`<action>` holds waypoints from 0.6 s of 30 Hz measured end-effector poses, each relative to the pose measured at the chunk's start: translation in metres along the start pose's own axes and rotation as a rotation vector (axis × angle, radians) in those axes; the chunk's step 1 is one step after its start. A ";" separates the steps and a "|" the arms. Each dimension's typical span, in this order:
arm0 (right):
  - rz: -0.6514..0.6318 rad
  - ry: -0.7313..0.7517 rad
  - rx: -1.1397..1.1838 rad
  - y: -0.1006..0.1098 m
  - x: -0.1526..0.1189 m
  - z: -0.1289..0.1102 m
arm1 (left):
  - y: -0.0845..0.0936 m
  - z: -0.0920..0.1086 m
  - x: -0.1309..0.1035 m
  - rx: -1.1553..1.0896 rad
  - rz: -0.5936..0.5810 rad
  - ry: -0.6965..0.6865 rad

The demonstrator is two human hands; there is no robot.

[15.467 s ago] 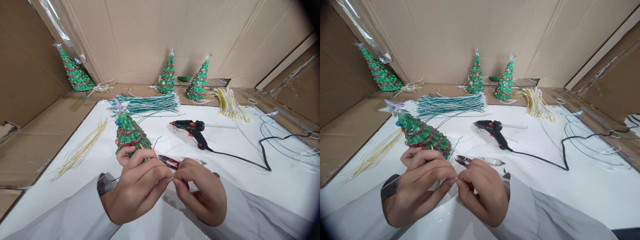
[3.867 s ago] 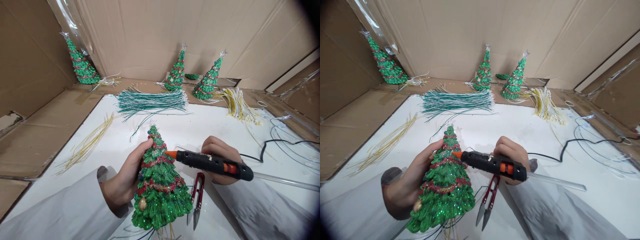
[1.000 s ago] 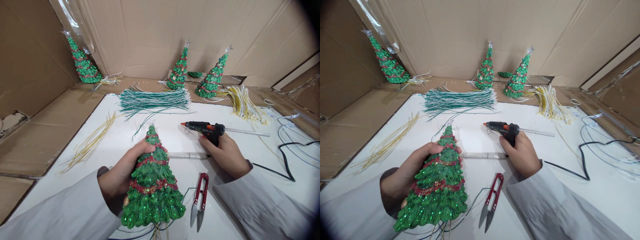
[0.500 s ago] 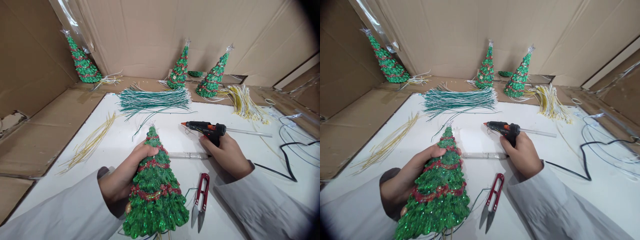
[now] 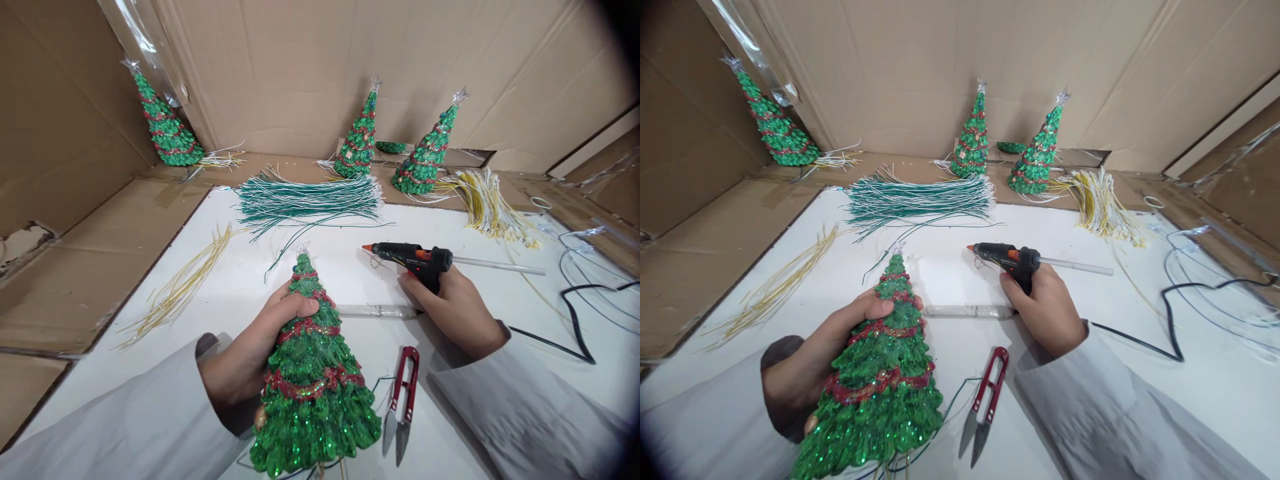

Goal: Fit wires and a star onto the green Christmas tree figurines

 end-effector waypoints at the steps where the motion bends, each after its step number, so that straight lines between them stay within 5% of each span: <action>1: -0.002 -0.005 -0.004 0.000 0.000 0.000 | 0.000 0.000 0.000 -0.001 -0.005 -0.009; 18: -0.039 -0.021 -0.035 0.000 0.001 -0.002 | 0.000 0.003 0.002 0.114 -0.023 -0.138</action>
Point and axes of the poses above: each hand's wrist, its own x-axis towards the middle knuckle, its own y-axis out of the back of the hand, z = x × y, the point moved 1 cm from there along x, towards the middle knuckle, and after that the axes turned 10 degrees about z, right-handed, at the moved point
